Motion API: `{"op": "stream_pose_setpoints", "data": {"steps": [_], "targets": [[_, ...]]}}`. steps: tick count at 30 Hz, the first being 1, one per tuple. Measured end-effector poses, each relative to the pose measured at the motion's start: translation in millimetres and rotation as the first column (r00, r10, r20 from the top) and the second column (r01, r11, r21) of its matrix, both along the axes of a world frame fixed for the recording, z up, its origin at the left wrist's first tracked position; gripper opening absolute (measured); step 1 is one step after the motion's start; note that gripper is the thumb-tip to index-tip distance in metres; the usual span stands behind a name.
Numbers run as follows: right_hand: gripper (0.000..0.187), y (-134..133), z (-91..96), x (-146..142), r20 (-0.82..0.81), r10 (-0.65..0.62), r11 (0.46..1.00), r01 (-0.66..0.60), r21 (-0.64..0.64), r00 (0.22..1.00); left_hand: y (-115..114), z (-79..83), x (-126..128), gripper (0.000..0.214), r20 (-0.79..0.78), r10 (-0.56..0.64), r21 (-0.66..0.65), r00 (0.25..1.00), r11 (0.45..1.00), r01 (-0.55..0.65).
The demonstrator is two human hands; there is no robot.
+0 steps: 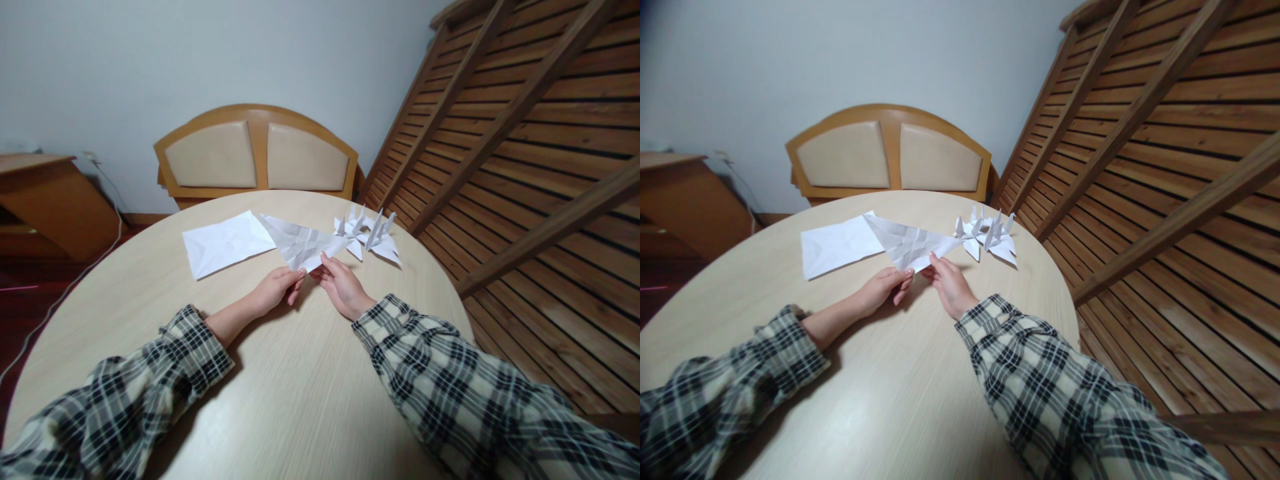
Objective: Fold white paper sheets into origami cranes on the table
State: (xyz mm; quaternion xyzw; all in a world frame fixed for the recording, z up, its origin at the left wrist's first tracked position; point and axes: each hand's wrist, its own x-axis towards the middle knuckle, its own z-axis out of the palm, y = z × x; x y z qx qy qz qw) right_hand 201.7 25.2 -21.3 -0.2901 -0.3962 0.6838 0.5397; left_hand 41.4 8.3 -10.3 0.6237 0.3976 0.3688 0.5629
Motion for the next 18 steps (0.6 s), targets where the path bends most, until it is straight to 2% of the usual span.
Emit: {"op": "stream_pose_setpoints", "data": {"steps": [6,13,15,18], "targets": [[0.023,4.7,-3.3,2.0,-0.054,-0.047,0.994,0.042,-0.099,0.997,-0.8,1.1,-0.1,0.039,-0.009,0.004,-0.005,1.000,1.000,-0.004],[0.024,9.5,-3.1,3.5,-0.074,-0.059,0.989,0.048,-0.141,0.996,0.6,-2.7,-0.2,0.040,0.016,0.005,0.002,1.000,1.000,-0.005],[0.025,7.9,-2.3,2.7,-0.078,-0.067,0.990,0.056,-0.127,0.995,0.5,-2.0,0.1,0.039,0.011,0.008,0.002,1.000,1.000,-0.008],[0.028,3.0,0.2,0.4,-0.022,-0.018,1.000,0.017,-0.019,1.000,0.7,-0.5,0.2,0.040,-0.012,-0.002,0.006,1.000,1.000,0.002]]}}
